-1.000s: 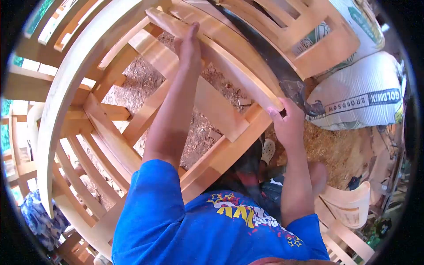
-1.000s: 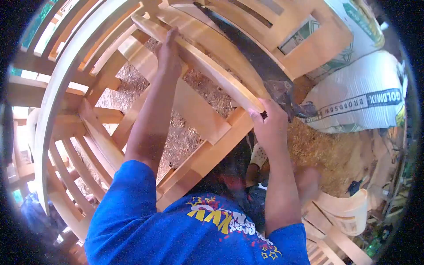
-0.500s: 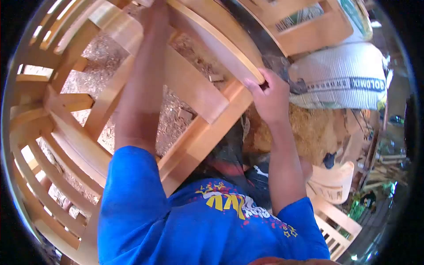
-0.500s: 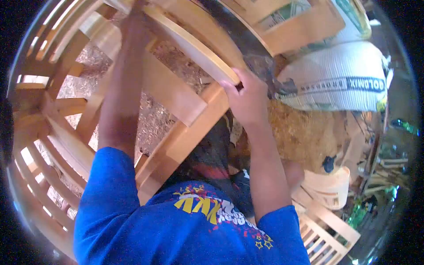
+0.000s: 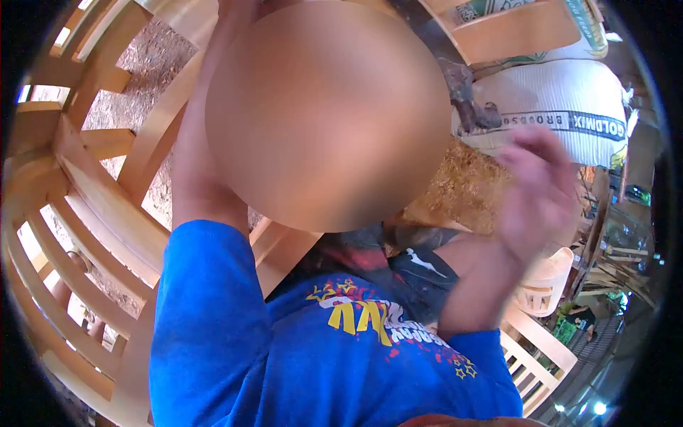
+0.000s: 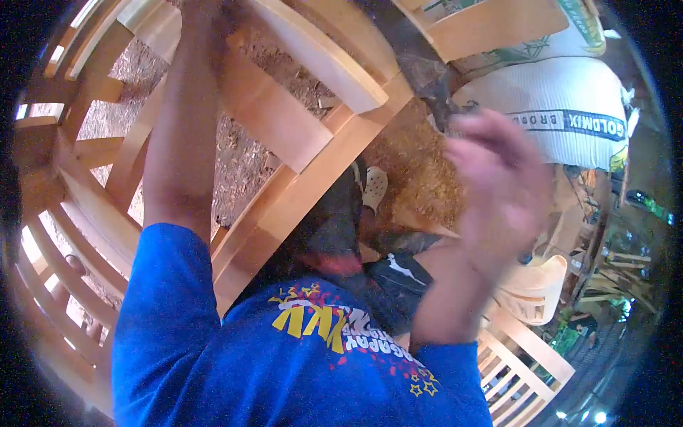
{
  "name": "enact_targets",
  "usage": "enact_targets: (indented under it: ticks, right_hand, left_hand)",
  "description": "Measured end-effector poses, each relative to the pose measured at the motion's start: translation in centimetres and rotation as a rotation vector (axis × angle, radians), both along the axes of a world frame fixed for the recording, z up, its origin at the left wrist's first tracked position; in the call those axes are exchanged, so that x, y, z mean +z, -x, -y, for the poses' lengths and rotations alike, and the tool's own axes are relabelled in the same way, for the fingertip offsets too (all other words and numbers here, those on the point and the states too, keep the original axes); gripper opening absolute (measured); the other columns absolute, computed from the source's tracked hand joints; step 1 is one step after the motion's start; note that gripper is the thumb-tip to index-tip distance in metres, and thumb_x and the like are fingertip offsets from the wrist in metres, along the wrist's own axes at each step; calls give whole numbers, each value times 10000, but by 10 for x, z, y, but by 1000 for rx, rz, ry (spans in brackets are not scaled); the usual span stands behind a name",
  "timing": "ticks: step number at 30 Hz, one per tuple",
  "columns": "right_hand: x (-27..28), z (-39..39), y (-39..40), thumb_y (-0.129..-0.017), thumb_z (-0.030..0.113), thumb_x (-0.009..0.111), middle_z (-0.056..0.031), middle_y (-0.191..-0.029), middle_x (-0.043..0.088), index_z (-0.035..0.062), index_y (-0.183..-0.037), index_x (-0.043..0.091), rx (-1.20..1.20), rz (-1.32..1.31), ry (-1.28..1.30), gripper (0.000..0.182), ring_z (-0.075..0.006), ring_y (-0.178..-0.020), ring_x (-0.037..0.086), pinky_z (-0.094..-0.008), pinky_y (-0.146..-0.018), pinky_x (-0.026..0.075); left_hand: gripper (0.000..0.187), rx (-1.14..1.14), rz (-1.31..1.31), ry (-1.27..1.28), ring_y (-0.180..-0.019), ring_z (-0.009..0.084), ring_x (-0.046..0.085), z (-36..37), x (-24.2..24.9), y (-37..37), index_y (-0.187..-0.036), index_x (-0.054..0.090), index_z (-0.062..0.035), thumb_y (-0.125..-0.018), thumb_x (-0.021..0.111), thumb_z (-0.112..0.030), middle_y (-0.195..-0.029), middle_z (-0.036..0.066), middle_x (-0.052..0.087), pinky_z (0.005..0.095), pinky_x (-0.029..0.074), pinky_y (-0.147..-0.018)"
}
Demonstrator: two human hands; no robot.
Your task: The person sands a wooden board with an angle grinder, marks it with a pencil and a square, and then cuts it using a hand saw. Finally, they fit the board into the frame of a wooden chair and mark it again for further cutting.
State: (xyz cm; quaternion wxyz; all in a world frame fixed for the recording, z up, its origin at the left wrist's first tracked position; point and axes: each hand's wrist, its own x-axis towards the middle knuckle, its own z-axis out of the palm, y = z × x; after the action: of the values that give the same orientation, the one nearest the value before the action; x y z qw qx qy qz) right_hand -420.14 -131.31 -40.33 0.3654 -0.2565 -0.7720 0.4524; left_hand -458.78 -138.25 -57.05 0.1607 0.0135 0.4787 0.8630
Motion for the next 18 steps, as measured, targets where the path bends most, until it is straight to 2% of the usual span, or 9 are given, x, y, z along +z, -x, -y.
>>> enact_targets:
  ticks: [2, 3, 4, 7, 10, 14, 18]
  right_hand:
    - [66, -3, -37, -894, 126, 702, -122, -1138, 704, 22, -1211, 690, 91, -235, -77, 334, -198, -928, 671, -334, -849, 534]
    - [101, -8, -59, -914, 196, 695, -102, -1138, 701, 45, -1173, 695, 188, -331, -89, 299, -184, -903, 667, -338, -851, 517]
    - [129, -13, -78, -934, 266, 688, -83, -1137, 698, 68, -1135, 701, 284, -402, -97, 282, -170, -879, 662, -341, -852, 499]
    - [178, 6, -93, -930, 209, 696, -87, -1088, 706, 48, -1111, 708, 450, -500, -183, 242, -168, -851, 668, -325, -812, 512]
    - [180, 18, -92, -926, 152, 705, -91, -1038, 715, 28, -1087, 716, 452, -506, -241, 203, -165, -823, 673, -308, -771, 525]
    - [146, 20, -102, -921, 77, 717, -96, -972, 726, 1, -1055, 726, 170, -371, -384, 154, -162, -786, 680, -285, -718, 543]
    - [95, -5, -163, -916, 1, 729, -101, -906, 737, -26, -1024, 735, -399, 9, -416, 111, -158, -748, 687, -263, -664, 560]
  left_hand:
    - [377, -116, 10, -213, -681, 262, 677, -7, -20, 14, -1022, 660, -86, -966, 679, -459, -818, 91, 656, 443, 595, -627]
    - [367, -84, 152, 70, -707, 277, 684, 2, -2, 8, -1029, 654, -83, -974, 686, -445, -839, 99, 664, 450, 599, -650]
    - [360, -82, 118, -6, -704, 276, 681, 4, -4, 1, -1031, 650, -83, -977, 689, -436, -838, 101, 662, 455, 598, -642]
    - [346, -114, 42, -121, -728, 281, 676, -1, -4, -5, -1045, 646, -85, -978, 693, -421, -860, 107, 661, 468, 594, -656]
    - [337, -151, 31, -113, -768, 290, 674, 3, -16, 3, -1062, 645, -90, -976, 691, -412, -895, 115, 662, 480, 590, -689]
    - [327, -278, 41, -126, -823, 302, 670, 21, -45, 35, -1085, 645, -96, -973, 690, -400, -940, 125, 663, 497, 586, -732]
    - [320, -360, 40, -68, -877, 313, 667, 11, -65, 66, -1108, 644, -102, -970, 688, -388, -986, 136, 665, 513, 581, -775]
